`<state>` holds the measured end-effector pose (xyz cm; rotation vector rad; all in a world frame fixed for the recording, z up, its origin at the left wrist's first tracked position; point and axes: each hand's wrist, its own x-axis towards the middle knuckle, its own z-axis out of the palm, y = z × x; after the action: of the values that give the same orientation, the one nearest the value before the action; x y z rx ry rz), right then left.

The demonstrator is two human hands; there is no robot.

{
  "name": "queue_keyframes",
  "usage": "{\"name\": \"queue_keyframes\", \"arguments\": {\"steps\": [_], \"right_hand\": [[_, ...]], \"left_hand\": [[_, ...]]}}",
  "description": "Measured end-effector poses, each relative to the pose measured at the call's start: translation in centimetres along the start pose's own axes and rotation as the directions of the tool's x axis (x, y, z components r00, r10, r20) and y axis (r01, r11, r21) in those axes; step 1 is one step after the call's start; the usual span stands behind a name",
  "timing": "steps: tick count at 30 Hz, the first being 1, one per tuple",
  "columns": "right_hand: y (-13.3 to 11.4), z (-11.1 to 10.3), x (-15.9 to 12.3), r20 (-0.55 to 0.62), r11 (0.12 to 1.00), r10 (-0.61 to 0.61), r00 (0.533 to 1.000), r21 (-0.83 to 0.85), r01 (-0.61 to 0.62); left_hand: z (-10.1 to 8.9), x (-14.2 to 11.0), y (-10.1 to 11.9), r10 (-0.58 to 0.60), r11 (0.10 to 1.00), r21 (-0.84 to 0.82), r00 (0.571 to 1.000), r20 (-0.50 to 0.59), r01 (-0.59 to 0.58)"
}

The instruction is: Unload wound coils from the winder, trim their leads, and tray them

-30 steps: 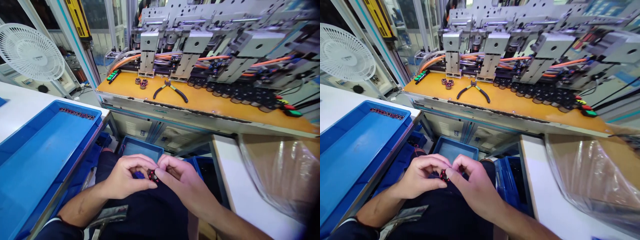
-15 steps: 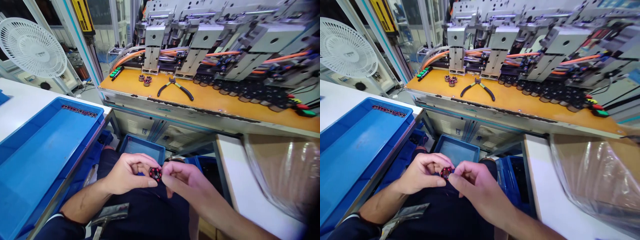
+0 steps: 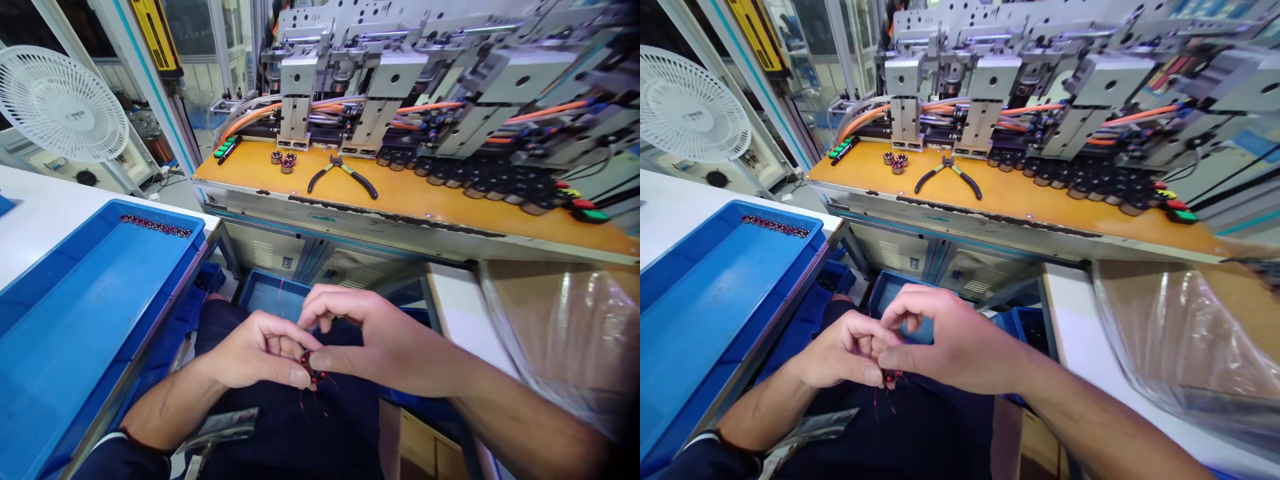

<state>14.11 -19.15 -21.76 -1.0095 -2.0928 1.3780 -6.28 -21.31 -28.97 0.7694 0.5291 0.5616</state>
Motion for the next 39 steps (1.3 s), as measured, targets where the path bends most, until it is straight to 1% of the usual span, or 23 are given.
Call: {"name": "queue_keyframes", "arguments": {"steps": [2,4,9,11,14,17,19,22,25,28,33,36,39], "right_hand": [[-0.2,0.3,0.7,0.047,1.000,-0.028,0.999,0.008,0.027],[-0.1,0.5,1.0,0.066,0.999,-0.048,0.997,0.029,0.046],[0.2,1.1,1.0,0.024,0.998,-0.042,0.999,0.049,0.041],[0.1,1.4,0.8,-0.010,0.999,-0.023,1.000,0.039,0.024],[0.1,1.6,0.3,-0.112,0.999,0.035,0.993,0.021,-0.033],[0.3,1.6,-0.5,-0.212,0.994,0.107,0.971,0.030,-0.103],[0.4,1.5,-1.0,-0.233,0.986,0.162,0.959,0.073,-0.149],[0.4,1.6,-1.5,-0.206,0.957,0.269,0.941,0.167,-0.237],[0.0,1.7,-1.8,-0.130,0.922,0.345,0.930,0.230,-0.310],[-0.3,1.9,-1.9,-0.051,0.915,0.360,0.932,0.213,-0.342],[-0.1,2.0,-1.9,0.010,0.915,0.380,0.925,0.144,-0.377],[-0.2,2.0,-1.9,0.017,0.931,0.349,0.937,0.105,-0.349],[-0.4,2.0,-1.9,0.023,0.931,0.345,0.938,0.114,-0.346]], "left_hand": [[0.0,-0.1,-0.1,0.004,1.000,-0.019,0.999,0.037,-0.003],[0.0,-0.2,-0.3,0.004,1.000,-0.025,0.999,0.044,-0.003],[-0.1,-0.5,-0.4,0.014,1.000,-0.028,0.999,0.045,-0.013],[-0.1,-0.5,-0.5,0.017,1.000,-0.023,0.999,0.029,-0.017],[-0.2,-0.5,-0.7,0.033,0.999,0.010,0.998,-0.046,-0.032],[-0.2,-0.4,-0.9,0.128,0.992,0.030,0.987,-0.094,-0.126],[-0.1,-0.4,-1.0,0.197,0.980,0.014,0.976,-0.094,-0.196],[0.0,-0.4,-1.1,0.270,0.963,-0.008,0.959,-0.084,-0.271],[0.2,-0.4,-1.0,0.297,0.955,0.001,0.952,-0.070,-0.298],[0.2,-0.4,-0.9,0.290,0.957,0.016,0.955,-0.064,-0.289],[0.1,-0.4,-1.1,0.260,0.966,0.019,0.964,-0.057,-0.259],[0.0,-0.2,-1.4,0.248,0.967,-0.046,0.968,-0.031,-0.249],[-0.2,0.0,-1.8,0.260,0.957,-0.146,0.965,0.031,-0.253]]}}
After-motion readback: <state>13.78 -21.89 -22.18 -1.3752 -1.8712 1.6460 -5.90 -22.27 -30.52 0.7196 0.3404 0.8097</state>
